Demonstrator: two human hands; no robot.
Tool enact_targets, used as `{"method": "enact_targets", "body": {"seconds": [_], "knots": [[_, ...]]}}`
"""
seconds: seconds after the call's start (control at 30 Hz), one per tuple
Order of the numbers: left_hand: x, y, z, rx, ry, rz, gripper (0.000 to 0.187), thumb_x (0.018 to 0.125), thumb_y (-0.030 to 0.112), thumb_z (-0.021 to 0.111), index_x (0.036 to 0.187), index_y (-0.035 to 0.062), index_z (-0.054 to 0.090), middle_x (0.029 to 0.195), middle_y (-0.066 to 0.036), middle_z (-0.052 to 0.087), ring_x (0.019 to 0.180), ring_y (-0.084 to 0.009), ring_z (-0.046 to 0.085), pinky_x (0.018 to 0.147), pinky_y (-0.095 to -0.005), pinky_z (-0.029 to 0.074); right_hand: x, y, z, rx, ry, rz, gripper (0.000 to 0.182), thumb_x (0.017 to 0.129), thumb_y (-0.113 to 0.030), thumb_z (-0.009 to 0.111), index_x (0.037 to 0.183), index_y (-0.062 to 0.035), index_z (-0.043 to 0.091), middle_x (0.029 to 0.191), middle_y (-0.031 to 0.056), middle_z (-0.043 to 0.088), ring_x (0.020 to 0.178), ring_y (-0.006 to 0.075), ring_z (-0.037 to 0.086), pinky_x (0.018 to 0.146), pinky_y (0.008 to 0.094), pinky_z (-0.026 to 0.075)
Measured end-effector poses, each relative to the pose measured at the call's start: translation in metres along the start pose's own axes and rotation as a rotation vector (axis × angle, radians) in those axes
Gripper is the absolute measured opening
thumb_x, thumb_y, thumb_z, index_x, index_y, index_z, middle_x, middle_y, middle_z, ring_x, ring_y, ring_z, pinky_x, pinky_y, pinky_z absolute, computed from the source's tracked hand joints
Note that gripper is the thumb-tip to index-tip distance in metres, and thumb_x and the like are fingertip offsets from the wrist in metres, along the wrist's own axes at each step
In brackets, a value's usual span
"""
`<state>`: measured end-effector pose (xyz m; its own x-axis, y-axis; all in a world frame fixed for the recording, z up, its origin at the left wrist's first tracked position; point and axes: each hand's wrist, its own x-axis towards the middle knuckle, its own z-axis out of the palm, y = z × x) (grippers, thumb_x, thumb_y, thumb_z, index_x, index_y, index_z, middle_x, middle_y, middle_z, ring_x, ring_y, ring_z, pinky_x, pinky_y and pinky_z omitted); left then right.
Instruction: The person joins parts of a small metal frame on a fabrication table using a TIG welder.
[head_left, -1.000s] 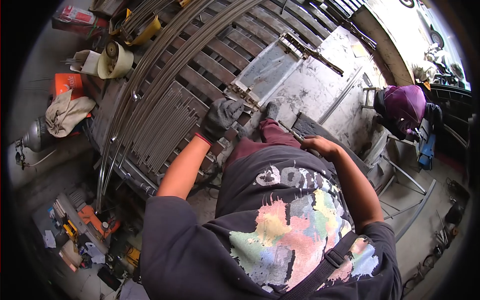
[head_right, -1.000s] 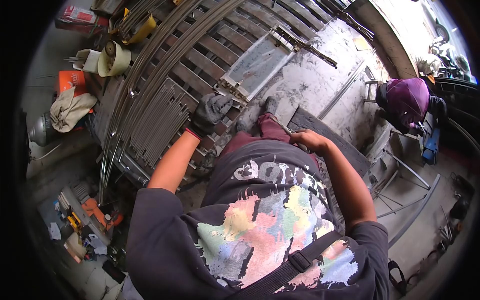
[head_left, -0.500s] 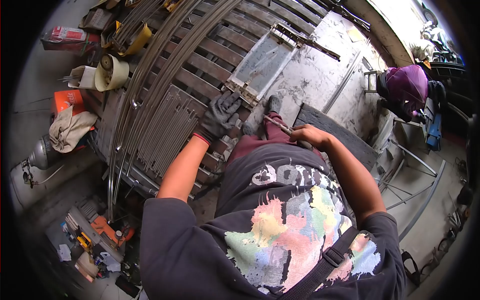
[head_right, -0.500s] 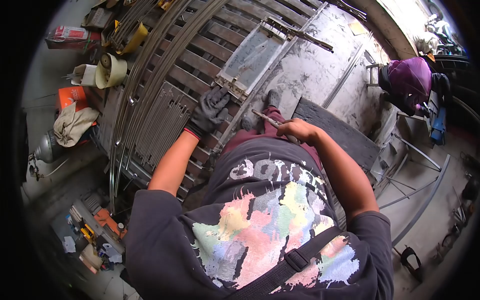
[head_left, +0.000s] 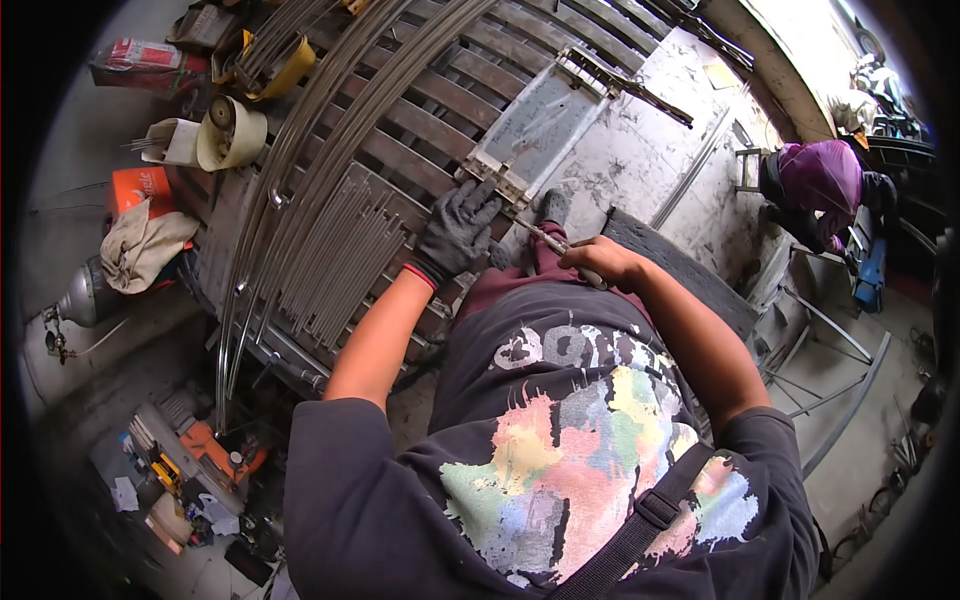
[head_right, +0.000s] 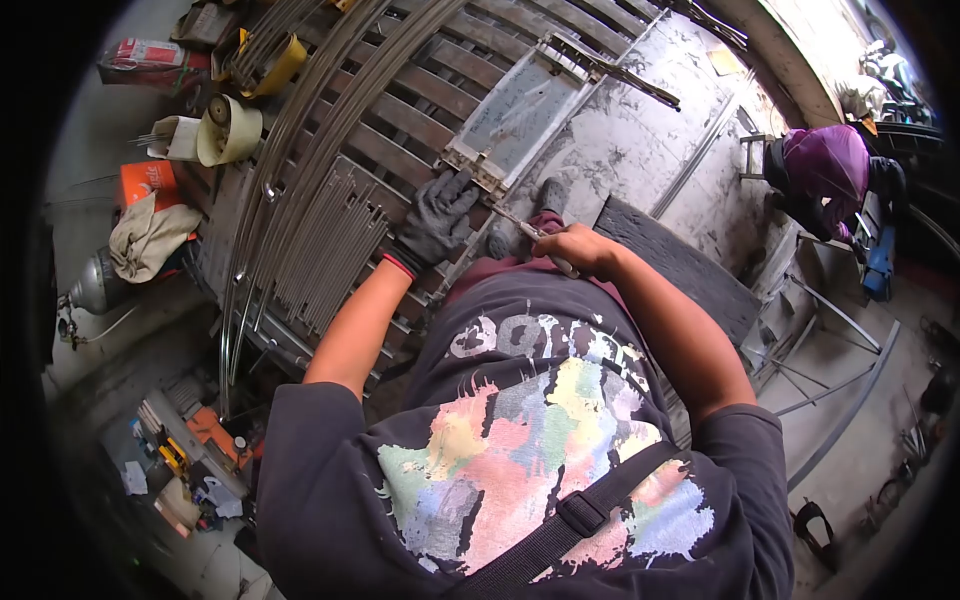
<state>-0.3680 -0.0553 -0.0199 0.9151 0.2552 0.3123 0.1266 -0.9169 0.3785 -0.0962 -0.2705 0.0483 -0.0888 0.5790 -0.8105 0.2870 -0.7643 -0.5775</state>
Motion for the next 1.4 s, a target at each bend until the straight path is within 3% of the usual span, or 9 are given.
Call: {"method": "enact_targets", "body": {"seconds": [0.13,0.23,0.33,0.53,0.63,0.83,1.03,1.17,1.4], "knots": [[-0.004,0.0,0.007,-0.04,0.075,-0.042,0.06,0.091,0.021,0.073,0.149,0.0099,0.065,0.161,-0.017,0.057,0.143,-0.0423,0.057,0.119,-0.0603,0.045,0.01,-0.003,-0.001,0.001,-0.008,-0.038,0.052,0.098,-0.051,0.069,0.117,-0.0054,0.081,0.102,0.0159,0.077,0.097,0.0245,0.072,0.088,0.0404,0.056],[-0.004,-0.001,0.008,-0.115,0.077,-0.065,0.061,0.089,0.018,0.072,0.149,0.0085,0.062,0.159,-0.022,0.057,0.147,-0.0414,0.056,0.123,-0.0591,0.041,-0.004,-0.027,-0.004,-0.042,-0.005,-0.107,0.039,0.102,-0.038,0.068,0.107,0.0,0.076,0.094,0.01,0.072,0.089,0.0172,0.067,0.082,0.0353,0.054],[-0.001,0.0,0.005,-0.142,0.075,-0.075,0.061,0.088,0.017,0.073,0.146,0.007,0.06,0.159,-0.021,0.057,0.145,-0.0417,0.056,0.123,-0.0583,0.041,-0.004,-0.038,-0.003,0.055,0.011,0.091,0.041,0.101,-0.04,0.071,0.107,0.0004,0.075,0.09,0.0093,0.07,0.087,0.0177,0.067,0.081,0.0358,0.054],[0.007,0.006,0.003,-0.064,0.068,-0.088,0.062,0.082,0.013,0.073,0.141,0.0065,0.056,0.157,-0.02,0.055,0.141,-0.0417,0.056,0.117,-0.0576,0.046,0.002,-0.032,-0.003,0.001,0.035,-0.022,0.043,0.101,-0.042,0.072,0.106,0.0003,0.075,0.089,0.0074,0.069,0.082,0.0154,0.063,0.077,0.0359,0.053],[0.008,0.007,0.002,-0.072,0.073,-0.089,0.06,0.083,0.015,0.072,0.14,0.0074,0.055,0.157,-0.02,0.055,0.141,-0.0435,0.055,0.117,-0.0588,0.046,0.007,-0.027,-0.005,0.013,0.001,0.023,0.055,0.096,-0.051,0.076,0.11,0.0025,0.078,0.098,0.0204,0.076,0.095,0.0294,0.072,0.089,0.0429,0.055],[0.009,0.006,0.002,-0.109,0.057,-0.092,0.061,0.083,0.014,0.074,0.141,0.007,0.055,0.158,-0.02,0.054,0.141,-0.0435,0.055,0.117,-0.0584,0.046,-0.005,-0.033,-0.008,0.068,-0.056,-0.11,0.056,0.099,-0.049,0.073,0.117,0.0036,0.077,0.107,0.0221,0.076,0.106,0.0288,0.071,0.097,0.0426,0.053],[0.009,0.005,0.002,-0.103,0.046,-0.087,0.061,0.083,0.014,0.074,0.14,0.0065,0.056,0.157,-0.02,0.055,0.139,-0.0432,0.056,0.117,-0.0583,0.046,0.0,-0.011,0.009,0.212,0.034,-0.04,0.052,0.099,-0.041,0.075,0.129,0.0009,0.077,0.102,0.0173,0.077,0.098,0.0242,0.072,0.091,0.0403,0.055],[0.013,0.005,-0.001,-0.122,0.053,-0.083,0.059,0.08,0.011,0.072,0.138,0.0068,0.058,0.157,-0.016,0.056,0.136,-0.0424,0.06,0.109,-0.0568,0.051,0.004,-0.007,0.016,0.166,0.131,0.012,0.049,0.093,-0.032,0.079,0.13,0.0005,0.077,0.09,0.0122,0.073,0.086,0.0213,0.07,0.082,0.0396,0.055],[0.014,0.004,0.001,-0.12,0.074,-0.077,0.06,0.081,0.011,0.073,0.139,0.0106,0.061,0.156,-0.015,0.058,0.134,-0.0413,0.062,0.108,-0.0556,0.052,0.009,0.004,0.025,0.098,0.179,-0.018,0.059,0.086,-0.029,0.076,0.134,0.0043,0.07,0.111,0.0243,0.078,0.105,0.0362,0.075,0.094,0.0463,0.057]]}}
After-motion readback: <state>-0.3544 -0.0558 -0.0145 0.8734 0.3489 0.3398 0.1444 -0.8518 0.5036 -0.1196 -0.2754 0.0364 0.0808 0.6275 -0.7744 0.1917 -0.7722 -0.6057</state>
